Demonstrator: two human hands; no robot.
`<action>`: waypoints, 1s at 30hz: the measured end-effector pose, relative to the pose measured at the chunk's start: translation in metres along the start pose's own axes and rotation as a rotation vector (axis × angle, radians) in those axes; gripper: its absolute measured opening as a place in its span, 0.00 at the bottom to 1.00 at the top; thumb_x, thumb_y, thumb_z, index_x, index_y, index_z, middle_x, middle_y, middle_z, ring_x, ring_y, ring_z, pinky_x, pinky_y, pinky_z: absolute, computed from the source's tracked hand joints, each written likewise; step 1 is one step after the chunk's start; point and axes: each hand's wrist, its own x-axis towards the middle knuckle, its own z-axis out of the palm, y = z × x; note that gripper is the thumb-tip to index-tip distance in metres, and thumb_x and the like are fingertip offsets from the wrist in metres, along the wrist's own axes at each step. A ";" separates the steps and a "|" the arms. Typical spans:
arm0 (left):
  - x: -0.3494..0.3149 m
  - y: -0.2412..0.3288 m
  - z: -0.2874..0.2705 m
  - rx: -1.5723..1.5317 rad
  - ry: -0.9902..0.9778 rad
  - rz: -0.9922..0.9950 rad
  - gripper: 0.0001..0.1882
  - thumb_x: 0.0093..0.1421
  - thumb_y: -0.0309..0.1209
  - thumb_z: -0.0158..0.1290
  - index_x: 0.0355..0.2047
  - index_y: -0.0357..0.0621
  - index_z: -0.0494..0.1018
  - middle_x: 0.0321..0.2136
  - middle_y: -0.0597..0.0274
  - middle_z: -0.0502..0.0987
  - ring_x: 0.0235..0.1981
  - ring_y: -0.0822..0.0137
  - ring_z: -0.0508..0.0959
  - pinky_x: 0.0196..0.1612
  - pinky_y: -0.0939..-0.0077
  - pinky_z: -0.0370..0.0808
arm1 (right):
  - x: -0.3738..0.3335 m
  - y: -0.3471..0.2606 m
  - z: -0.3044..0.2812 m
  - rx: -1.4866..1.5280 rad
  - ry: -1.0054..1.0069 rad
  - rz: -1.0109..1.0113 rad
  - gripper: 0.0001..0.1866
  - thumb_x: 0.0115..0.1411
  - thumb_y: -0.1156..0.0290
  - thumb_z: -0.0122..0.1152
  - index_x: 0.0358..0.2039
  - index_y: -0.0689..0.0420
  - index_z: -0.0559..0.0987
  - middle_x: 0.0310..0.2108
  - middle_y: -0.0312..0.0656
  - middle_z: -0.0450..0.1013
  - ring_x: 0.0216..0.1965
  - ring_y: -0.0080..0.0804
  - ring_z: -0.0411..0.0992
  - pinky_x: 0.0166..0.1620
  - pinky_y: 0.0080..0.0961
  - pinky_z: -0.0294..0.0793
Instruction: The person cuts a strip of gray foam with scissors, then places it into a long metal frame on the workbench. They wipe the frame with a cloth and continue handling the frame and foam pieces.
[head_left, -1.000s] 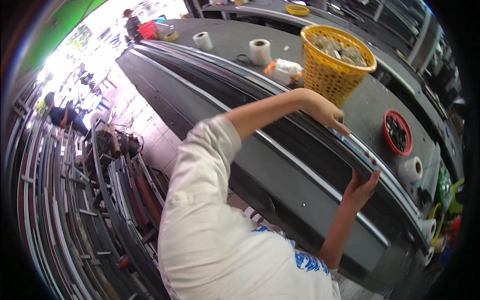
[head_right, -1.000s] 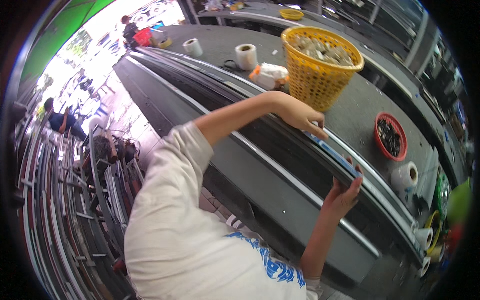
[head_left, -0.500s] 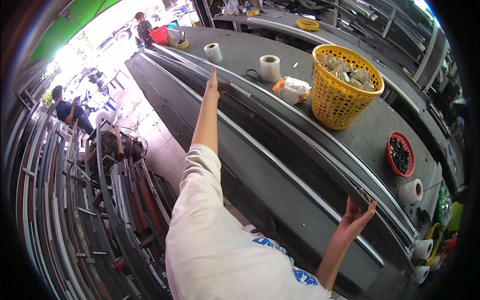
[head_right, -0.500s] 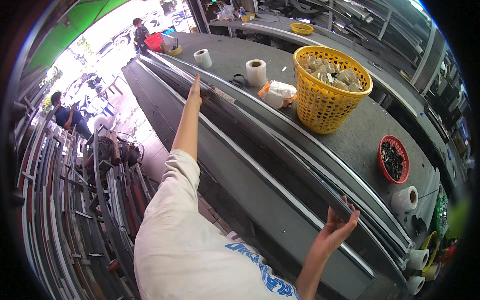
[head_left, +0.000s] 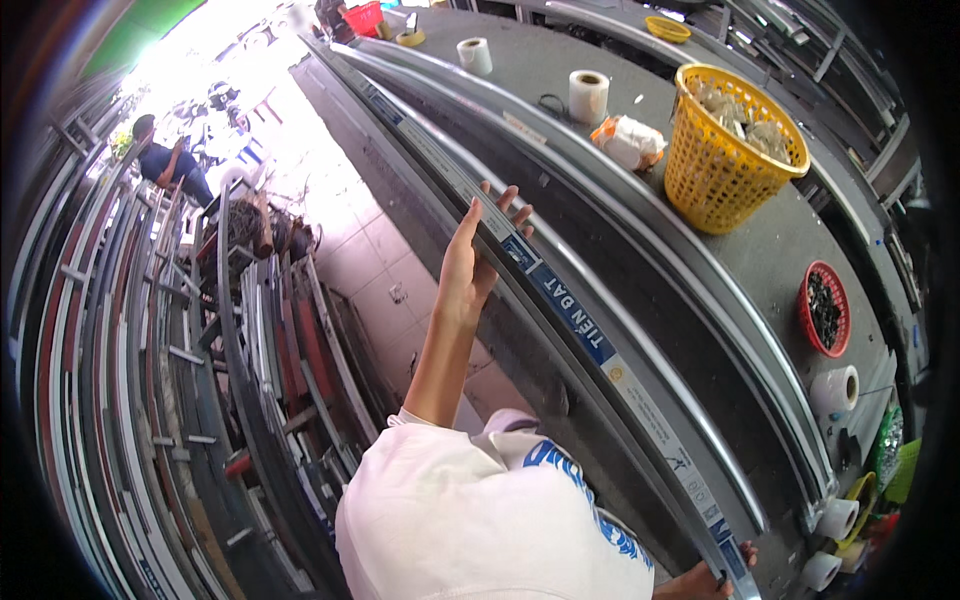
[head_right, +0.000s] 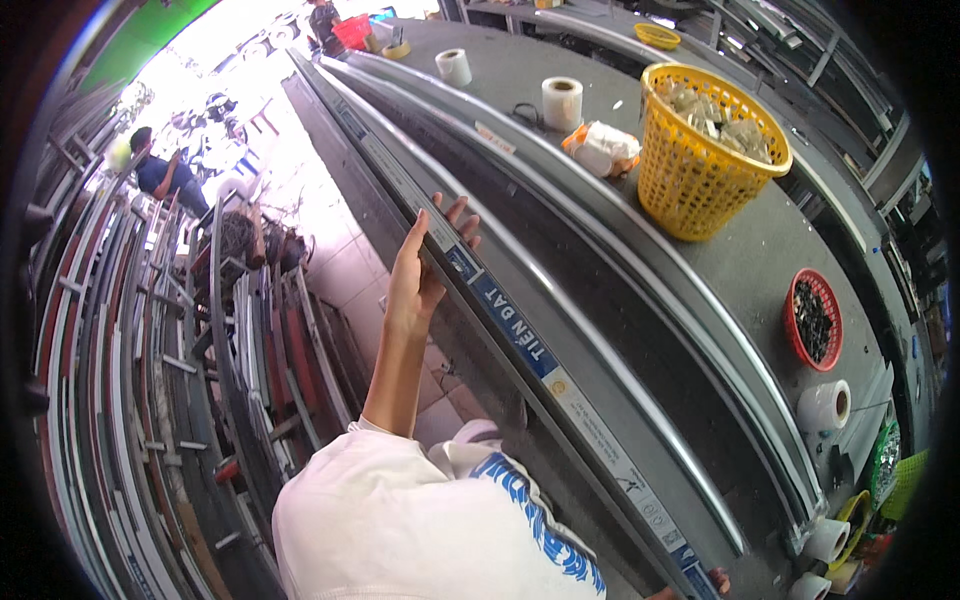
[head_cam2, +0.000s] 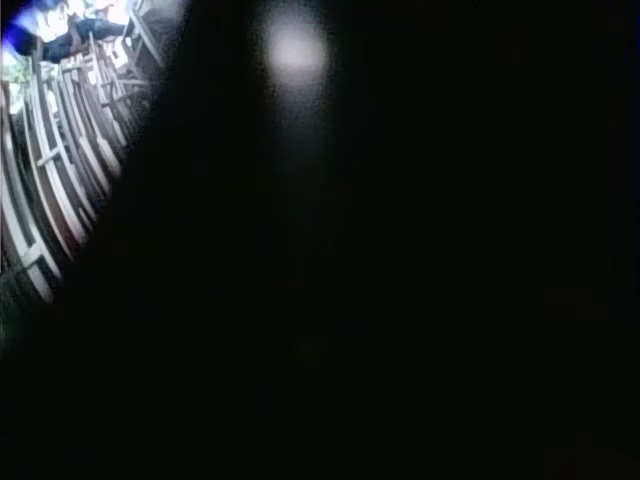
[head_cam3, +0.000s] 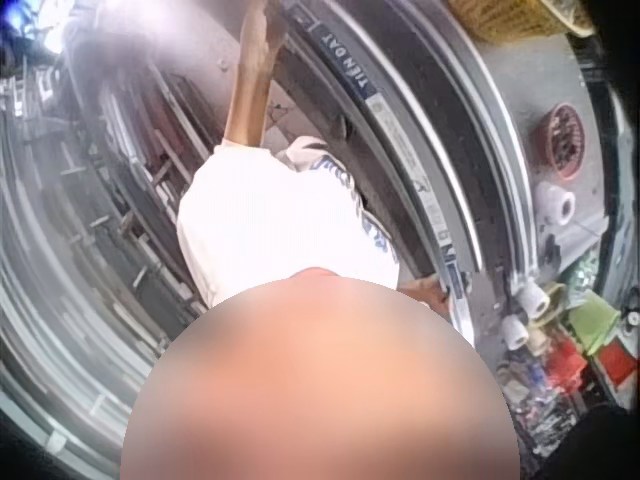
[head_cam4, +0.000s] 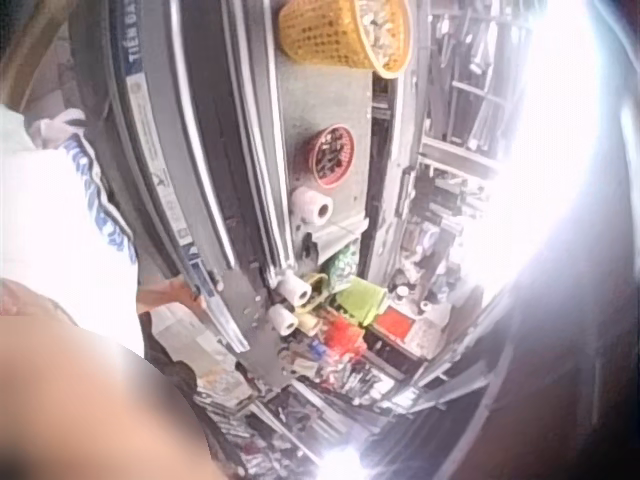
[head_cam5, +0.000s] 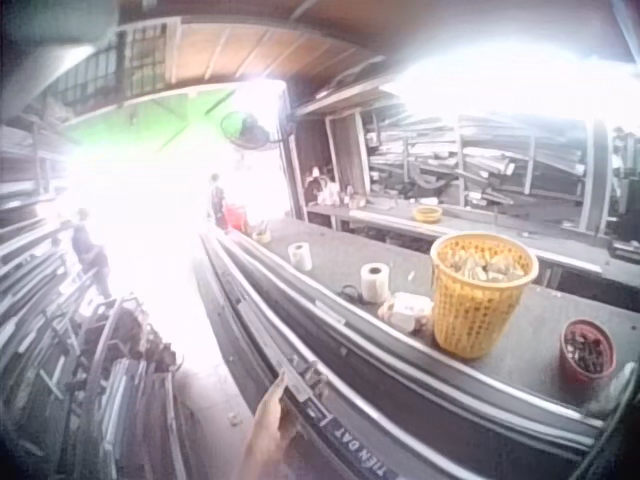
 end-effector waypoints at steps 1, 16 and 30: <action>-0.018 -0.002 -0.001 0.014 0.008 0.008 0.24 0.70 0.43 0.41 0.62 0.46 0.58 0.58 0.49 0.66 0.54 0.52 0.73 0.55 0.58 0.75 | -0.005 -0.014 -0.007 0.003 0.040 -0.046 0.37 0.41 0.57 0.77 0.45 0.60 0.65 0.46 0.61 0.71 0.46 0.53 0.72 0.50 0.48 0.72; -0.134 -0.069 -0.055 0.013 0.125 -0.118 0.26 0.69 0.41 0.44 0.64 0.47 0.56 0.58 0.52 0.68 0.55 0.54 0.72 0.54 0.59 0.74 | -0.047 -0.125 -0.048 -0.319 -0.201 0.335 0.36 0.63 0.58 0.45 0.66 0.67 0.54 0.67 0.53 0.53 0.66 0.44 0.56 0.69 0.41 0.52; -0.088 -0.035 -0.118 1.546 0.067 -0.397 0.53 0.57 0.75 0.28 0.26 0.28 0.77 0.14 0.52 0.75 0.15 0.62 0.77 0.23 0.67 0.75 | -0.054 -0.121 -0.030 -0.740 0.271 0.985 0.29 0.59 0.45 0.55 0.31 0.65 0.78 0.23 0.50 0.77 0.21 0.40 0.77 0.19 0.27 0.71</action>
